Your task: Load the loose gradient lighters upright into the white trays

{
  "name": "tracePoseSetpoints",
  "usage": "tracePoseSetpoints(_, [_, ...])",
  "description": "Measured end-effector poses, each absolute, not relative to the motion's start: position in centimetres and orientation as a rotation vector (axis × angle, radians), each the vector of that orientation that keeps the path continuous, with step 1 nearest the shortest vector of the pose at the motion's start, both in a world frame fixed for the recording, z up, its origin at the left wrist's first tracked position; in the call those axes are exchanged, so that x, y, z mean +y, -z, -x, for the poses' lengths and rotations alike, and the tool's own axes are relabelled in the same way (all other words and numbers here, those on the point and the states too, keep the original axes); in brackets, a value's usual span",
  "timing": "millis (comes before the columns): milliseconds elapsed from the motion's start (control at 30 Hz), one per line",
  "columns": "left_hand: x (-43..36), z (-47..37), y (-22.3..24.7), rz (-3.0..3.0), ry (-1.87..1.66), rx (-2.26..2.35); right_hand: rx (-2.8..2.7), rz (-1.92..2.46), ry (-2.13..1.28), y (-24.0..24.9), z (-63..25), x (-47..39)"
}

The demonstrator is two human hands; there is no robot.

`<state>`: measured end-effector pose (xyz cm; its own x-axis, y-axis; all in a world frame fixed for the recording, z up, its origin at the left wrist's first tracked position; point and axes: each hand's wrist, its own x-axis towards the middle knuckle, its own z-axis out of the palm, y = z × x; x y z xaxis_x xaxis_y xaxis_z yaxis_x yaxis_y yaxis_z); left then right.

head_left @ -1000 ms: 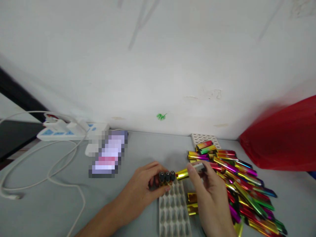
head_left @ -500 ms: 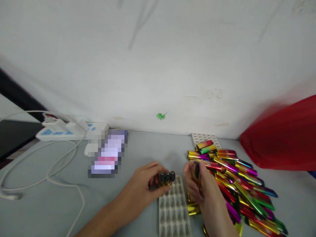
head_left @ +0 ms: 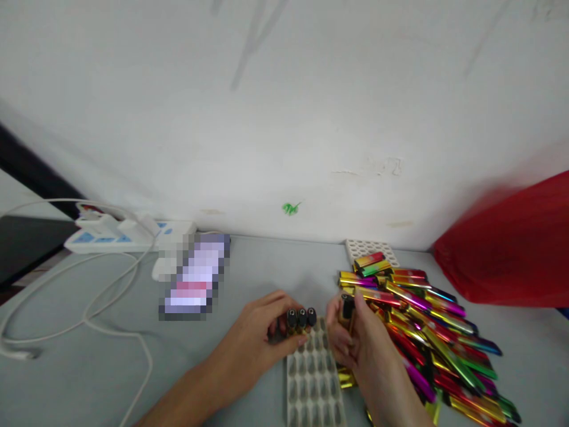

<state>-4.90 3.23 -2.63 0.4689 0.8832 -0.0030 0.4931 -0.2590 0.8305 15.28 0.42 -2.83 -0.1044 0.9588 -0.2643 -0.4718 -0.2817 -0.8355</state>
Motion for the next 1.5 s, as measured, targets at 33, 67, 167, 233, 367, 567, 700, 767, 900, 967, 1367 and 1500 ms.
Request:
tracePoseSetpoints(33, [3.2,4.9,2.6,-1.907,-0.612,1.146,-0.679,0.973,-1.677,2.8,-15.4,0.4])
tracePoseSetpoints(67, [3.2,4.9,2.6,-1.908,-0.619,1.141,-0.658,0.953,-1.711,2.7,-15.6,0.3])
tracePoseSetpoints(167, [3.2,4.9,2.6,-1.911,-0.634,1.134,-0.586,0.927,-1.764,2.4,-16.1,0.1])
tracePoseSetpoints(233, [3.2,4.9,2.6,-1.908,-0.636,1.136,-0.559,0.926,-1.791,2.1,-16.3,-0.1])
tracePoseSetpoints(367, [3.2,4.8,2.5,-1.88,-0.63,1.139,-0.554,0.932,-1.784,1.6,-16.0,-0.3])
tracePoseSetpoints(567, [3.2,4.9,2.5,-1.897,-0.624,1.144,-0.551,0.937,-1.804,1.8,-15.6,-0.2])
tracePoseSetpoints(700, [3.2,4.9,2.7,-1.902,-0.631,1.14,-0.533,0.907,-1.822,2.7,-15.8,-0.3])
tracePoseSetpoints(767, [3.2,4.9,2.7,-1.903,-0.633,1.138,-0.522,0.918,-1.821,2.9,-15.9,-0.3])
tracePoseSetpoints(900, [3.2,4.8,2.7,-1.903,-0.628,1.132,-0.484,0.951,-1.819,2.9,-16.1,-0.3])
tracePoseSetpoints(967, [3.2,4.8,2.6,-1.899,-0.63,1.132,-0.485,0.943,-1.83,2.9,-16.2,-0.3])
tracePoseSetpoints(1367, [3.3,4.8,2.6,-1.894,-0.612,1.151,-0.464,0.887,-1.8,3.4,-16.2,0.0])
tracePoseSetpoints(1500, [3.2,4.8,2.5,-1.904,-0.618,1.149,-0.59,0.996,-1.588,3.0,-15.6,0.0])
